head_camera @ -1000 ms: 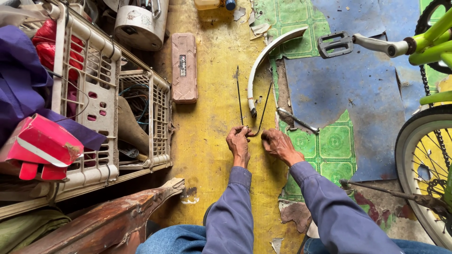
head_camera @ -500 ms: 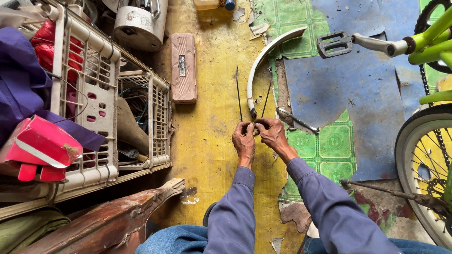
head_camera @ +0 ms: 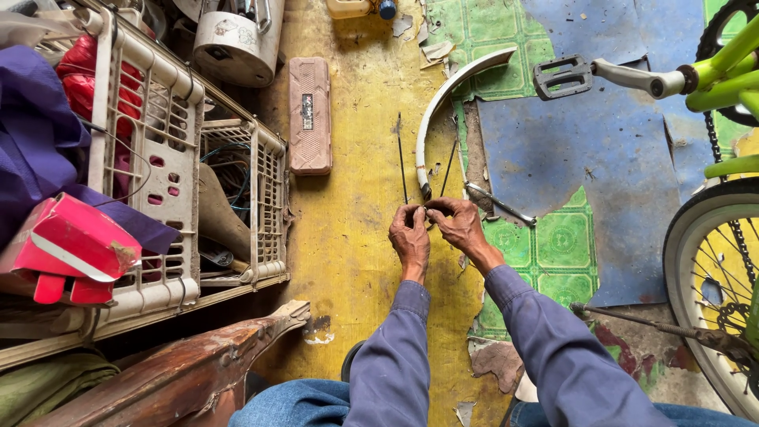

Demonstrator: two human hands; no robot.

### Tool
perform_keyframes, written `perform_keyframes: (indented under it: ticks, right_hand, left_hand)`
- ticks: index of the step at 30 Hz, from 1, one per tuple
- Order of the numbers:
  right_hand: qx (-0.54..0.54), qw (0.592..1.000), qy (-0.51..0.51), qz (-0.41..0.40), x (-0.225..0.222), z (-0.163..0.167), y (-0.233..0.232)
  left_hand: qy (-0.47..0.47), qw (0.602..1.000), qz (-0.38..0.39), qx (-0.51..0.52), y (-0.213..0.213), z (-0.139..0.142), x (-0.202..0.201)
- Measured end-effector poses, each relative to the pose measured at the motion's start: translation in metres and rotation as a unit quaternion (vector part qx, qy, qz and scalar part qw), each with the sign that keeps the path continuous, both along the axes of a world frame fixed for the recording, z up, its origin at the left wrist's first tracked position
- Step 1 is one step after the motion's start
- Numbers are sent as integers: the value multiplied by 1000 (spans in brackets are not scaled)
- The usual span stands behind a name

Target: The person bends a metal fender stay by hand against a bicycle mudguard on the floor, then carries the fender to a bicycle and fits it near the wheel. They wipe the fender with a yellow cloth and later sand it with a piece of sandpaper at a workbench.

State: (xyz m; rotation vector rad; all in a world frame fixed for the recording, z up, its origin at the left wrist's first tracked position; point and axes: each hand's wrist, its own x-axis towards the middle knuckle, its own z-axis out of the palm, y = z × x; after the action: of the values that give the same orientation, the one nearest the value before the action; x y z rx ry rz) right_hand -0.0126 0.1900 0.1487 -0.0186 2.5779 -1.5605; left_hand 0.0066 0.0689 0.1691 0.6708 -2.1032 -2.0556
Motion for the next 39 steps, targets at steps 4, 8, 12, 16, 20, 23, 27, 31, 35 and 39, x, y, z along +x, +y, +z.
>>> perform_keyframes:
  ticks: [4, 8, 12, 16, 20, 23, 27, 31, 35, 39]
  right_hand:
    - [15, 1000, -3, -21, 0, 2, -3]
    - [15, 999, 34, -35, 2, 5, -5]
    - [27, 995, 86, -38, 3, 7, -6]
    - [17, 995, 87, -39, 3, 10, -7]
    - [13, 995, 95, -30, 3, 15, -9]
    - [13, 995, 93, -28, 3, 18, -10]
    - [11, 994, 106, -21, 3, 17, -10]
    - [14, 995, 96, -21, 4, 15, -9]
    - [37, 995, 95, -17, 4, 15, -8]
    - [44, 993, 103, -20, 4, 13, -7]
  left_hand:
    - [10, 1000, 4, 15, 1, 0, -4]
    - [19, 999, 7, 26, 2, 3, -5]
    - [-14, 1000, 9, 8, 2, 7, -4]
    - [-14, 1000, 17, -8, 2, 11, -3]
    - [-21, 999, 31, -5, 3, 9, -2]
    - [-17, 999, 40, 21, 4, 6, -2]
    - [-10, 997, 49, 53, 6, 6, -2]
    - [-9, 998, 47, 40, 6, 9, -1]
    - [-24, 998, 47, 30, 5, 11, -2]
    - [3, 998, 38, 51, 5, 10, -3]
